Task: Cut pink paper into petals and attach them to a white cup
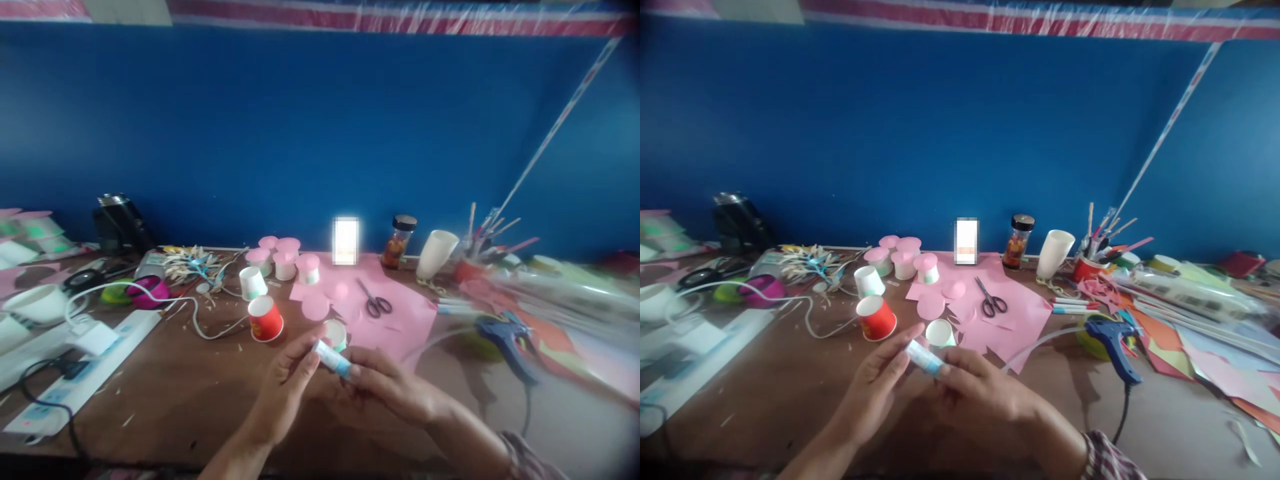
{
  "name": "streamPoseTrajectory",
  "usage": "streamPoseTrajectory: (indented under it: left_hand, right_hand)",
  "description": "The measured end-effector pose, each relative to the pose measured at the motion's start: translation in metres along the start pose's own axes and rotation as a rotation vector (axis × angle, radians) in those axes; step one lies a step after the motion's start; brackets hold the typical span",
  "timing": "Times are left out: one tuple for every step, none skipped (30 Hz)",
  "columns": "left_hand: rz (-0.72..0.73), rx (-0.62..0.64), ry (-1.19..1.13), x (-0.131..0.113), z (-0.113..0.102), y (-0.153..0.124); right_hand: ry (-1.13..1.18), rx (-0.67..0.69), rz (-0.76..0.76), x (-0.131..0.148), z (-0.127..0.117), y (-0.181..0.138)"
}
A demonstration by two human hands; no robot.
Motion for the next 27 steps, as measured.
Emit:
streamPoseTrajectory:
  left_hand:
    - [-0.006, -0.032, -0.011, 0.002, -0.002, 0.0]
    - [-0.014, -0.072, -0.029, 0.004, -0.004, 0.001]
    - [-0.02, -0.115, -0.049, 0.006, -0.005, 0.002]
    - [-0.015, -0.15, -0.058, 0.008, -0.006, 0.002]
    - [-0.003, -0.173, -0.054, 0.01, -0.007, 0.002]
    - [0.016, -0.182, -0.031, 0.01, -0.007, 0.002]
    - [0.033, -0.173, 0.013, 0.01, -0.006, 0.002]
    - [0.048, -0.153, 0.076, 0.009, -0.005, 0.001]
    - [0.062, -0.125, 0.155, 0.007, -0.004, 0.0]
    - [0.079, -0.089, 0.251, 0.005, -0.002, -0.001]
    - [0.107, -0.05, 0.351, 0.001, -0.001, -0.002]
    - [0.146, -0.009, 0.46, -0.004, 0.001, -0.004]
    - [0.197, 0.042, 0.586, -0.008, 0.003, -0.005]
    - [0.248, 0.106, 0.718, -0.012, 0.005, -0.006]
    - [0.296, 0.167, 0.839, -0.015, 0.007, -0.007]
    - [0.334, 0.22, 0.943, -0.017, 0.008, -0.009]
    - [0.364, 0.258, 1.029, -0.017, 0.01, -0.01]
    - [0.393, 0.276, 1.103, -0.017, 0.011, -0.012]
    - [0.423, 0.28, 1.171, -0.016, 0.012, -0.013]
    - [0.456, 0.277, 1.235, -0.015, 0.013, -0.015]
    - [0.49, 0.277, 1.293, -0.013, 0.015, -0.017]
    - [0.518, 0.28, 1.343, -0.013, 0.016, -0.02]
    - [0.537, 0.288, 1.382, -0.012, 0.016, -0.023]
    - [0.556, 0.293, 1.41, -0.014, 0.014, -0.026]
    - [0.577, 0.285, 1.427, -0.017, 0.01, -0.03]
    - [0.595, 0.26, 1.438, -0.021, 0.004, -0.033]
    - [0.638, 0.206, 1.434, -0.027, -0.005, -0.036]
  right_hand:
    - [0.047, -0.027, -0.006, -0.004, 0.003, 0.0]
    - [0.1, -0.063, -0.013, -0.008, 0.007, 0.001]
    - [0.181, -0.118, -0.022, -0.012, 0.011, 0.001]
    - [0.263, -0.191, -0.029, -0.016, 0.014, 0.002]
    - [0.308, -0.261, -0.029, -0.02, 0.016, 0.002]
    - [0.316, -0.335, -0.025, -0.024, 0.018, 0.003]
    - [0.306, -0.403, -0.016, -0.028, 0.019, 0.003]
    - [0.284, -0.447, -0.002, -0.031, 0.02, 0.004]
    - [0.273, -0.472, 0.009, -0.034, 0.02, 0.004]
    - [0.276, -0.473, 0.014, -0.036, 0.02, 0.004]
    - [0.282, -0.453, 0.013, -0.037, 0.02, 0.004]
    - [0.28, -0.426, 0.004, -0.037, 0.02, 0.004]
    - [0.256, -0.405, -0.01, -0.037, 0.02, 0.003]
    - [0.215, -0.397, -0.023, -0.036, 0.019, 0.001]
    - [0.163, -0.403, -0.031, -0.035, 0.017, -0.001]
    - [0.109, -0.416, -0.032, -0.034, 0.016, -0.003]
    - [0.069, -0.432, -0.029, -0.034, 0.014, -0.004]
    - [0.049, -0.444, -0.025, -0.035, 0.014, -0.005]
    - [0.037, -0.449, -0.021, -0.035, 0.014, -0.006]
    - [0.022, -0.447, -0.022, -0.036, 0.015, -0.006]
    - [-0.003, -0.442, -0.028, -0.037, 0.016, -0.006]
    - [-0.034, -0.437, -0.034, -0.038, 0.018, -0.005]
    - [-0.07, -0.441, -0.037, -0.038, 0.018, -0.006]
    - [-0.111, -0.468, -0.041, -0.037, 0.017, -0.008]
    - [-0.154, -0.533, -0.045, -0.035, 0.012, -0.011]
    - [-0.193, -0.62, -0.046, -0.033, 0.005, -0.015]
    - [-0.244, -0.747, -0.058, -0.03, -0.006, -0.021]
Point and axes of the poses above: each hand's wrist, its own y-axis towards the middle knuckle, its own z-axis out of the palm, x = y × z, the point moved 3 cm from there along y, towards the middle knuckle, and after that the axes turned 8 degrees about -y, right-handed, at the moved point
